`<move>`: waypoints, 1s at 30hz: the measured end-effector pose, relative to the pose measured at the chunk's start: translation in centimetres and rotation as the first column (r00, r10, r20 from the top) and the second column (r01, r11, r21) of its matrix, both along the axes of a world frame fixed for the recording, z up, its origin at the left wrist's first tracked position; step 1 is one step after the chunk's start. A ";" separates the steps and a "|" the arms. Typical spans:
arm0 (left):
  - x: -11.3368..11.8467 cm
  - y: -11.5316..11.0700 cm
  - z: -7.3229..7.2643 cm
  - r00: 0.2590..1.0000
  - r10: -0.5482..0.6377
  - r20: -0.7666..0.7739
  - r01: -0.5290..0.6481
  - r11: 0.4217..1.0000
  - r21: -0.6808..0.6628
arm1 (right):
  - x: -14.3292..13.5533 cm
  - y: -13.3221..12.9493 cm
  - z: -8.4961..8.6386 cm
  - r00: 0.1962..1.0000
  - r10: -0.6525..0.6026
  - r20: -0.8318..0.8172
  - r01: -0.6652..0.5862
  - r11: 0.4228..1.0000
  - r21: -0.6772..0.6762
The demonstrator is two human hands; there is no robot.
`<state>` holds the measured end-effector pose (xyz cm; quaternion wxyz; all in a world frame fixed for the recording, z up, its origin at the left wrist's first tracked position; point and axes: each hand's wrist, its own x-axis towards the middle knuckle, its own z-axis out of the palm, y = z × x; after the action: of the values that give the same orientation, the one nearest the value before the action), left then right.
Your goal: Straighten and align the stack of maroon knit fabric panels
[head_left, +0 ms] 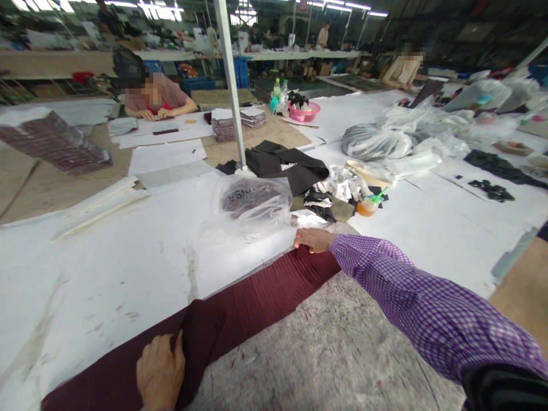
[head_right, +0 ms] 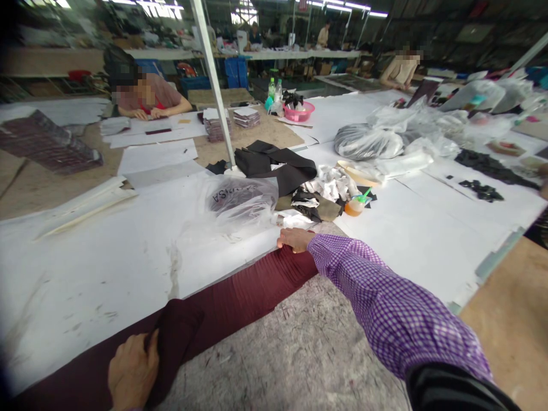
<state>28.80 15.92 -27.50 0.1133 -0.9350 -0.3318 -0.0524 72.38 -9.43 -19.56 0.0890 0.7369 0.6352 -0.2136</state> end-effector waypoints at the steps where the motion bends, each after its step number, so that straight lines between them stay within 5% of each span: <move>1: 0.0 0.0 0.0 1.000 0.001 -0.003 -0.001 1.000 -0.002 | 0.0 0.1 0.0 1.000 0.005 0.001 -0.005 1.000 -0.002; 30: 0.0 -0.2 0.2 1.000 -0.006 0.002 0.006 1.000 0.003 | 0.4 0.1 0.1 0.997 0.064 0.047 -0.062 0.997 -0.038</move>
<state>28.84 15.69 -27.25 0.1142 -0.9359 -0.3288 -0.0540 72.82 -9.33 -19.44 0.1243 0.7196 0.6518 -0.2046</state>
